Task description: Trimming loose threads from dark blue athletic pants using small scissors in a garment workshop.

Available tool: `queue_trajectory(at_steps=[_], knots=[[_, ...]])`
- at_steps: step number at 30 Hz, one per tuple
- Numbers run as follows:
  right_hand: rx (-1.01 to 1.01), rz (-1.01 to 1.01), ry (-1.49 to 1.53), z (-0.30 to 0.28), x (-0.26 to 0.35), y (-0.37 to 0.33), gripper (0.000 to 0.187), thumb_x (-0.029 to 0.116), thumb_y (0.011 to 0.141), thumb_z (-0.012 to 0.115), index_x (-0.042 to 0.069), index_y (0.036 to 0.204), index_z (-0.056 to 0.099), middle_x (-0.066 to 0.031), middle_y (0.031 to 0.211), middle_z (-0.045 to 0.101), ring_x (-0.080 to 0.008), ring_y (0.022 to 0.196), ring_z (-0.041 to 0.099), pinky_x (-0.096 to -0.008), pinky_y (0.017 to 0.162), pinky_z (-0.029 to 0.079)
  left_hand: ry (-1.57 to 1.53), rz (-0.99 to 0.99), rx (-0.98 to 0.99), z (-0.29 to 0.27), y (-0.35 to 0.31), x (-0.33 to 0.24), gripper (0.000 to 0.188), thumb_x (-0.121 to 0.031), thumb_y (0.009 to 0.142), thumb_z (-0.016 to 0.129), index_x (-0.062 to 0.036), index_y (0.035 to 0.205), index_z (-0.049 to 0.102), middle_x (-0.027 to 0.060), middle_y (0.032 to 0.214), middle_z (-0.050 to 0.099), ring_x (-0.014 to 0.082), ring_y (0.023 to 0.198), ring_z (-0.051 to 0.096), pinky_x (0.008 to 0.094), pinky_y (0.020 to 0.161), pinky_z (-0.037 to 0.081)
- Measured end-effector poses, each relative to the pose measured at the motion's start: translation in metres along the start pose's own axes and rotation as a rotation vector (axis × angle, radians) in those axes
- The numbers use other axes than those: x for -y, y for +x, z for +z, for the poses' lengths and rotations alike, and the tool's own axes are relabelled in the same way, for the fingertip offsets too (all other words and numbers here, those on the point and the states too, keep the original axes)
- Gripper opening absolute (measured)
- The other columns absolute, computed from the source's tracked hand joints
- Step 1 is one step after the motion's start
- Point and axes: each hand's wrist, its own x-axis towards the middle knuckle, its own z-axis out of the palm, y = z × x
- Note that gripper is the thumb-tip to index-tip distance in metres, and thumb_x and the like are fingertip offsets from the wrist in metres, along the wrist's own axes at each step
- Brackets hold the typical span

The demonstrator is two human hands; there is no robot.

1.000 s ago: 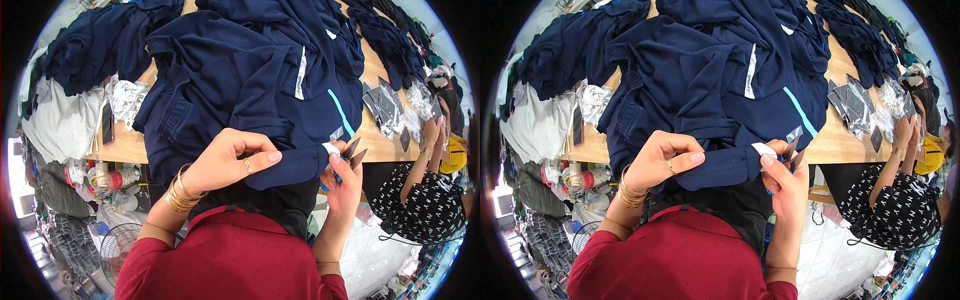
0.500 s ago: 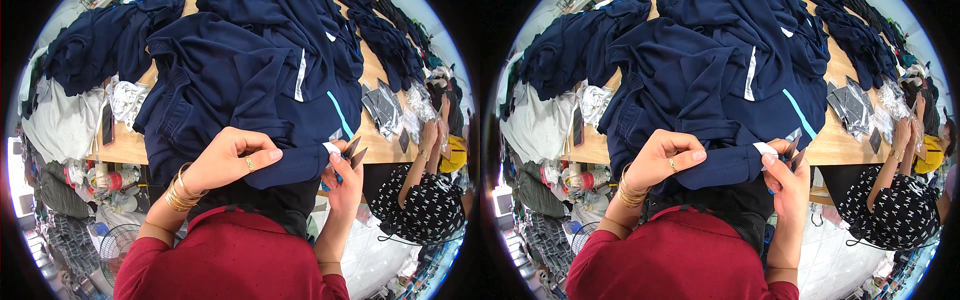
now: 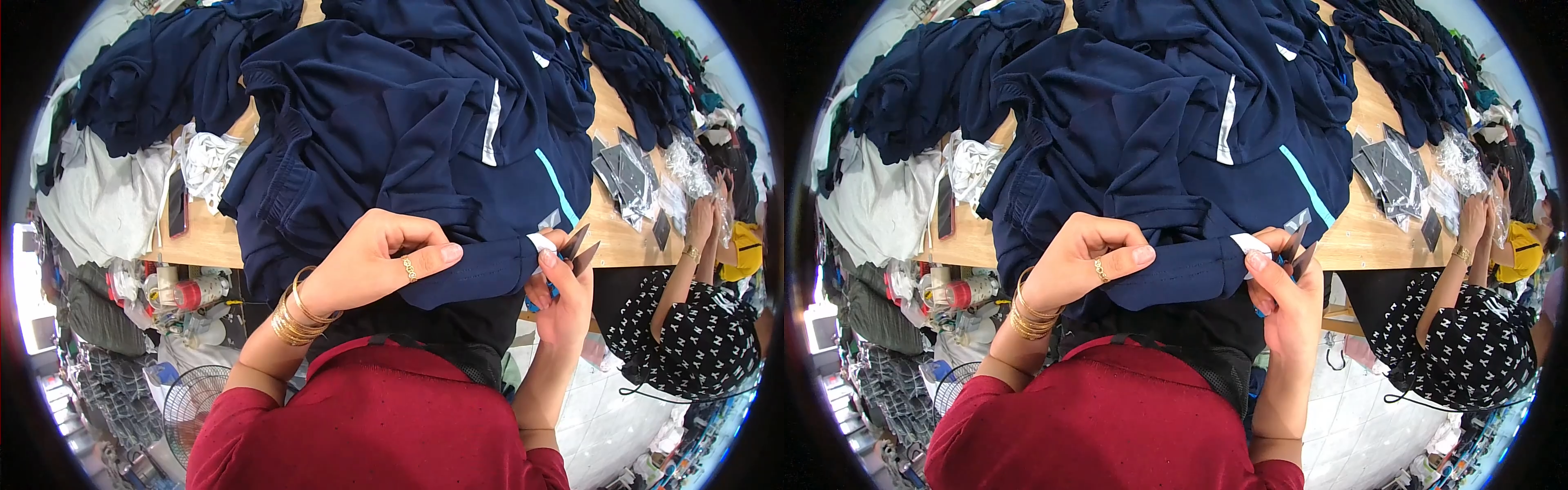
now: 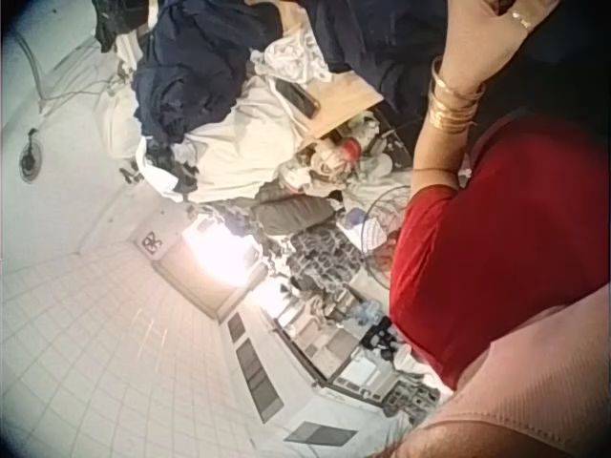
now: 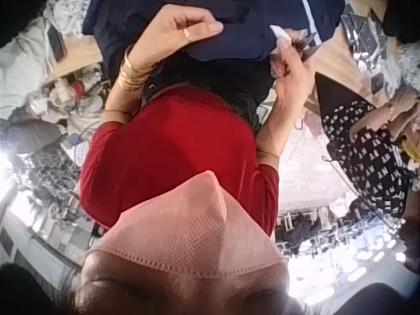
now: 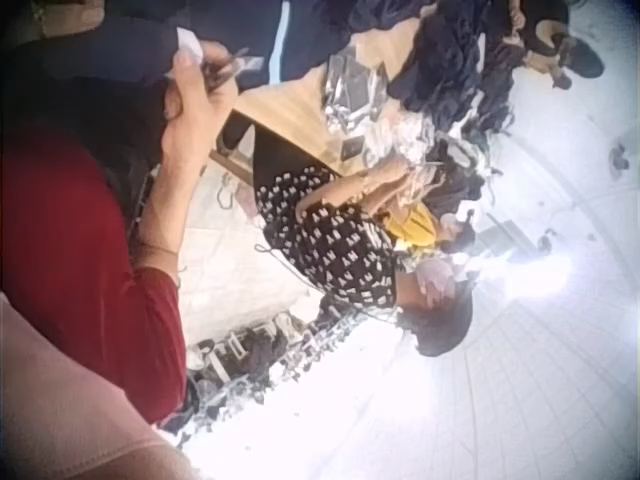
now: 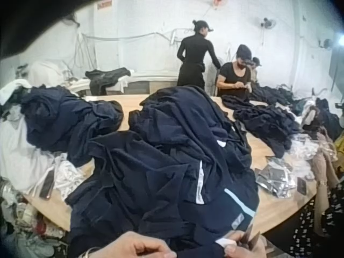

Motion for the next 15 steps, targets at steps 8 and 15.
queue_trajectory(at_steps=[8, 15], knots=[[0.013, -0.018, 0.002, -0.0009, -0.0002, -0.0005, 0.014, 0.007, 0.076, 0.06, -0.004, 0.08, 0.053, -0.0016, 0.069, 0.049, -0.0014, 0.043, 0.033, -0.0162, 0.038, 0.024, -0.011, -0.017, -0.016, 0.0021, 0.0001, -0.0001, 0.023, -0.017, 0.086, 0.058, 0.0021, 0.072, 0.057, -0.0072, 0.061, 0.045, 0.0, 0.059, 0.035, 0.0172, 0.052, 0.03], [0.017, -0.013, 0.003, -0.0006, 0.0002, -0.0006, 0.014, 0.007, 0.076, 0.06, -0.004, 0.08, 0.054, -0.0014, 0.068, 0.048, -0.0013, 0.043, 0.033, -0.0162, 0.038, 0.024, -0.022, 0.002, -0.042, 0.0042, 0.0005, 0.0012, 0.021, -0.012, 0.085, 0.057, 0.0017, 0.069, 0.056, -0.0063, 0.061, 0.045, -0.0002, 0.057, 0.034, 0.0174, 0.049, 0.027]])
